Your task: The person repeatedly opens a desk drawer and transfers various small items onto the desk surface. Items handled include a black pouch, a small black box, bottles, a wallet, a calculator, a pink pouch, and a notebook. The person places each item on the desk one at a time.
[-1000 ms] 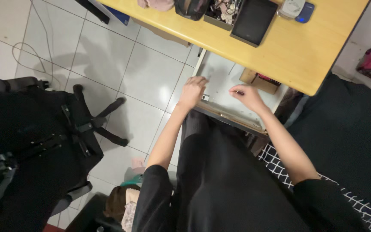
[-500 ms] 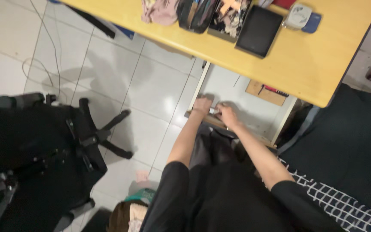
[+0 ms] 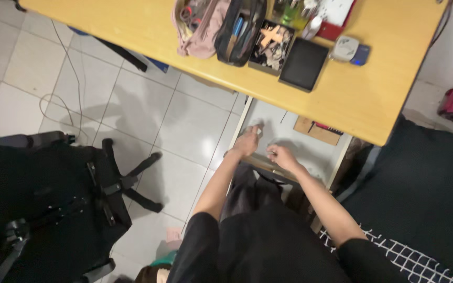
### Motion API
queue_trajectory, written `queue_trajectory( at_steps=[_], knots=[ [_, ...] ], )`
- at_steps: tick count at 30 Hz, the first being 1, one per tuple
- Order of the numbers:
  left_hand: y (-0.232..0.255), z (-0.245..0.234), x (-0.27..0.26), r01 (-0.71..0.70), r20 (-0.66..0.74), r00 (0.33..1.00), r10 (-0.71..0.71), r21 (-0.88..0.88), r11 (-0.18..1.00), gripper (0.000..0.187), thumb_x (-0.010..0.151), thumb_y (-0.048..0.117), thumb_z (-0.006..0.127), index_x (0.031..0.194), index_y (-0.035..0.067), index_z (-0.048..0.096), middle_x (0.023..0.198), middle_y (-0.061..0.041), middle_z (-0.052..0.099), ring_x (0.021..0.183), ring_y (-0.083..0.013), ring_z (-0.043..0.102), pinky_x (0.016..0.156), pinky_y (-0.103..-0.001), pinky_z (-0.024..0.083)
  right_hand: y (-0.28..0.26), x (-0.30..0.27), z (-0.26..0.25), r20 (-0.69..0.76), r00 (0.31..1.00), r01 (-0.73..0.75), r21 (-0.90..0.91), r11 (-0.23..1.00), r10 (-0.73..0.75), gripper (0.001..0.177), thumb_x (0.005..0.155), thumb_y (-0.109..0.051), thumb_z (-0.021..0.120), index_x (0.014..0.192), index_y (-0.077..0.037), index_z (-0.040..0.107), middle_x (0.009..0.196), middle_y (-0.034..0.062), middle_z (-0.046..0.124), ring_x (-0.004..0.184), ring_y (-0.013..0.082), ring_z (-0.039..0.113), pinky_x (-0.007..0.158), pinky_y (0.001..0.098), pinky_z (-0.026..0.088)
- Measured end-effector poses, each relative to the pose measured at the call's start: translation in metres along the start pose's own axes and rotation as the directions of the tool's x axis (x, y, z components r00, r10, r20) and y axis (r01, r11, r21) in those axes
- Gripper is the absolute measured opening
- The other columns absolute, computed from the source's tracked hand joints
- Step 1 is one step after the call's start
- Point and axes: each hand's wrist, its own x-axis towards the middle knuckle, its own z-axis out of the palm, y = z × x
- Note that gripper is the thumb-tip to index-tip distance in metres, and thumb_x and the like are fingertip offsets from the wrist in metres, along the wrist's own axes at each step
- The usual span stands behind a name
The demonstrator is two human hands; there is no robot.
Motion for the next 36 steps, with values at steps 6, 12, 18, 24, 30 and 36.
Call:
queue_trajectory(
  at_steps=[6,12,18,24,30,36],
  knots=[
    [0.024,-0.04,-0.02,0.01,-0.251,0.965,-0.082,-0.279,0.96,0.039,0.109,0.045,0.045,0.131,0.014,0.052,0.11,-0.019,0.068,0.102,-0.0445,0.066,0.086,-0.05,0.051,-0.009,-0.034,-0.084,-0.089,0.995,-0.004,0.345,0.938,0.037,0.02,0.094,-0.003,0.07,0.113,-0.004,0.072,0.097,0.007,0.073,0.083,0.0141,0.067,0.075,0.0324,0.056],
    [0.042,-0.116,-0.058,0.019,-0.07,0.958,-0.279,-0.952,0.304,0.033,0.11,0.039,0.035,0.122,0.015,0.054,0.084,0.001,0.049,0.057,-0.01,0.041,0.049,-0.026,0.034,-0.043,-0.034,-0.12,-0.093,0.991,-0.045,0.458,0.888,0.098,0.021,0.099,-0.015,0.065,0.118,-0.005,0.065,0.105,0.0044,0.075,0.088,0.013,0.069,0.077,0.0281,0.053],
    [0.057,-0.216,0.011,-0.12,-0.19,0.955,-0.228,-0.95,0.289,0.039,0.106,0.028,0.038,0.139,0.02,0.057,0.104,0.003,0.054,0.069,-0.0096,0.045,0.056,-0.024,0.039,-0.129,0.033,-0.155,-0.114,0.99,0.128,0.453,0.882,-0.086,0.02,0.101,-0.013,0.065,0.119,-0.004,0.065,0.106,0.0034,0.073,0.092,0.0114,0.066,0.079,0.0255,0.051],
    [0.082,-0.285,0.159,-0.275,-0.693,0.689,0.212,0.021,0.961,0.058,0.091,0.003,0.055,0.148,0.009,0.05,0.133,-0.023,0.056,0.128,-0.0444,0.053,0.109,-0.045,0.045,-0.222,0.103,-0.163,-0.194,0.969,0.226,0.433,0.873,-0.154,0.016,0.102,-0.01,0.064,0.117,-0.004,0.067,0.106,0.0036,0.073,0.093,0.011,0.068,0.08,0.0247,0.052],
    [0.082,-0.293,0.204,-0.085,-0.448,0.884,0.136,0.132,0.988,0.061,0.089,0.004,0.062,0.146,0.004,0.04,0.133,-0.025,0.06,0.112,-0.0433,0.065,0.09,-0.05,0.055,-0.262,0.141,-0.186,-0.296,0.944,0.274,0.46,0.844,-0.145,0.022,0.104,-0.009,0.06,0.124,-0.002,0.064,0.116,0.0077,0.074,0.099,0.0138,0.071,0.081,0.025,0.056],
    [0.068,-0.28,0.213,-0.056,-0.181,0.983,0.022,-0.184,0.981,0.08,0.103,0.014,0.056,0.167,0.003,0.008,0.141,-0.034,0.051,0.129,-0.0486,0.053,0.11,-0.048,0.044,-0.255,0.159,-0.216,-0.398,0.915,0.296,0.553,0.779,-0.065,0.021,0.101,-0.006,0.064,0.119,0.004,0.06,0.11,0.0125,0.074,0.101,0.0172,0.078,0.089,0.0298,0.06]
  ],
)
